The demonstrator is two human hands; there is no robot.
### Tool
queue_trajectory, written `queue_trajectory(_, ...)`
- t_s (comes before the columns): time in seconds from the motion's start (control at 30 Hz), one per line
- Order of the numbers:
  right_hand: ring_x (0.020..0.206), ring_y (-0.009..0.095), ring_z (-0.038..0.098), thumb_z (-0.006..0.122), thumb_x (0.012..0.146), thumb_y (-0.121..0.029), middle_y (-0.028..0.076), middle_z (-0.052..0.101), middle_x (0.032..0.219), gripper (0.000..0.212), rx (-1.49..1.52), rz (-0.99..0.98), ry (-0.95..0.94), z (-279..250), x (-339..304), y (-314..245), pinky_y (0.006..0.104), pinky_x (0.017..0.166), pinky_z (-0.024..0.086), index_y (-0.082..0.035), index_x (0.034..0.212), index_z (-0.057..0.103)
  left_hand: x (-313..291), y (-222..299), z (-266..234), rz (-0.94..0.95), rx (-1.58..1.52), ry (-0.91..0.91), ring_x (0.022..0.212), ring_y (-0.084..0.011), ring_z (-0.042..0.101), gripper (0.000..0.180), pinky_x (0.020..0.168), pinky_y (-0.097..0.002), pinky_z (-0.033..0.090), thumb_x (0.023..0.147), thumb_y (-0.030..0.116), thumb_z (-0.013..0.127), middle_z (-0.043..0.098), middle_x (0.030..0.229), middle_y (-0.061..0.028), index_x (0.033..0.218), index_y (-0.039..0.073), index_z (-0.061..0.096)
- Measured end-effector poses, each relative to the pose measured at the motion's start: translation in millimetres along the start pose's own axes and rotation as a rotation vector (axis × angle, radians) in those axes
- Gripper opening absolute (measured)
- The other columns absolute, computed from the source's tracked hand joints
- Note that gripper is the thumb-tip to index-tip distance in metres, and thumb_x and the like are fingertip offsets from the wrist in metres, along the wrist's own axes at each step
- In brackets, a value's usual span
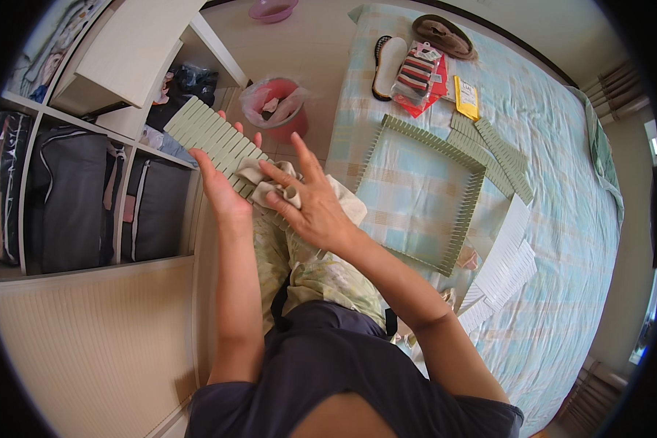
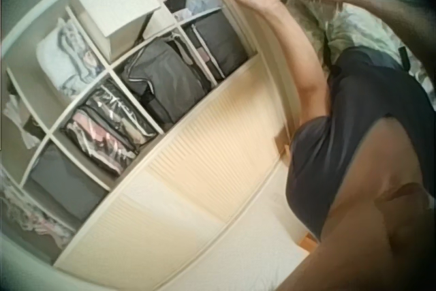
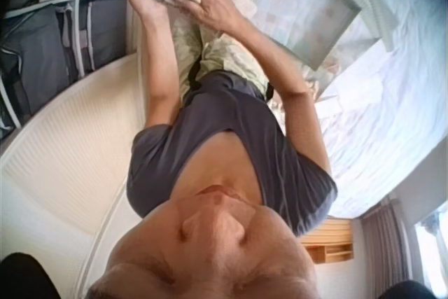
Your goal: The person wipes plastic drawer divider strips with a cloth and assembles them into a grid-like frame on a bed.
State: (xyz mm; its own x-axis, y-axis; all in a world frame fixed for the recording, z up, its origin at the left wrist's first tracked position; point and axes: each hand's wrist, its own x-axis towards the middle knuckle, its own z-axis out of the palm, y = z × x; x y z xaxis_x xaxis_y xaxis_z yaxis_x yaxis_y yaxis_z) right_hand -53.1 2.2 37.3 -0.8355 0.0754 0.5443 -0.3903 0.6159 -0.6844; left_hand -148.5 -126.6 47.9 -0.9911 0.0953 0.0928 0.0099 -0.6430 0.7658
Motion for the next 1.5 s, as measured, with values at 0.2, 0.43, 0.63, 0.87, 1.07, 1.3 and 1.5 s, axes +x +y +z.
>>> queue_trajectory(0.2, 0.084, 0.041, 0.060, 0.063, 0.084, -0.011, 0.019, 0.059, 0.104, 0.062, 0.083, 0.229, -0.216, -0.9, 0.0, 0.5, 0.0453, 0.071, 0.050, -0.019, 0.140, 0.039, -15.8, 5.7, 17.5, 0.003, 0.003, -0.031, 0.133, -0.0264, 0.038, 0.071, 0.108, -0.0452, 0.035, 0.097, 0.058, 0.028, 0.037, 0.146, -0.0119, 0.146, 0.007, 0.026)
queue_trajectory(0.43, 0.078, 0.036, 0.065, 0.056, 0.093, -0.020, 0.017, 0.067, 0.089, 0.025, 0.315, 0.463, -0.061, -13.5, 27.5, 27.3, 0.0405, 0.068, 0.050, -0.003, 0.113, 0.055, -80.1, -33.8, 23.9, -0.282, 0.056, -0.048, 0.138, -0.0240, 0.031, 0.065, 0.113, -0.0411, 0.026, 0.099, 0.053, 0.031, 0.028, 0.152, -0.0074, 0.149, 0.013, 0.021)
queue_trajectory(0.63, 0.134, 0.037, 0.034, 0.053, 0.094, -0.029, 0.018, 0.039, 0.144, 0.043, -0.111, 0.129, -0.014, -15.4, 2.1, -4.2, 0.0466, 0.104, 0.036, -0.016, 0.135, 0.051, -59.5, -33.8, 10.7, -0.263, -0.151, -0.075, 0.134, -0.0239, 0.037, 0.069, 0.110, -0.0396, 0.031, 0.097, 0.059, 0.028, 0.041, 0.143, -0.0092, 0.145, 0.010, 0.030)
queue_trajectory(0.87, 0.123, 0.038, 0.046, 0.065, 0.079, -0.010, 0.014, 0.038, 0.142, 0.065, -0.100, 0.181, -0.118, -5.7, 5.5, 7.8, 0.0437, 0.092, 0.047, -0.022, 0.139, 0.042, -66.9, -24.2, 35.6, -0.329, -0.174, -0.044, 0.137, -0.0240, 0.031, 0.067, 0.112, -0.0419, 0.027, 0.098, 0.057, 0.025, 0.038, 0.146, -0.0095, 0.145, 0.010, 0.029)
queue_trajectory(1.07, 0.111, 0.036, 0.054, 0.060, 0.074, 0.007, 0.016, 0.055, 0.122, 0.050, 0.005, 0.428, 0.093, -29.7, 19.1, 47.6, 0.0435, 0.083, 0.050, -0.007, 0.121, 0.049, -61.4, -23.7, 24.4, -0.217, -0.013, -0.058, 0.131, -0.0225, 0.039, 0.074, 0.108, -0.0392, 0.032, 0.095, 0.062, 0.030, 0.044, 0.139, -0.0104, 0.142, 0.005, 0.033)
queue_trajectory(1.3, 0.133, 0.036, 0.038, 0.064, 0.064, 0.006, 0.019, 0.045, 0.140, 0.074, 0.086, 0.047, -0.078, -0.2, -8.2, -6.0, 0.0454, 0.110, 0.032, -0.002, 0.135, 0.046, -58.9, -30.5, 27.6, -0.329, -0.161, 0.089, 0.124, -0.0244, 0.046, 0.072, 0.103, -0.0424, 0.039, 0.094, 0.063, 0.033, 0.048, 0.136, -0.0087, 0.140, 0.008, 0.039)
queue_trajectory(1.5, 0.123, 0.035, 0.049, 0.061, 0.074, 0.006, 0.018, 0.055, 0.128, 0.055, 0.407, 0.069, -0.232, -20.8, -29.5, -18.4, 0.0411, 0.102, 0.040, -0.002, 0.128, 0.053, -29.9, -18.0, 11.6, -0.176, -0.183, 0.019, 0.118, -0.0220, 0.049, 0.070, 0.103, -0.0528, 0.041, 0.093, 0.061, 0.035, 0.050, 0.125, -0.0098, 0.131, 0.002, 0.042)
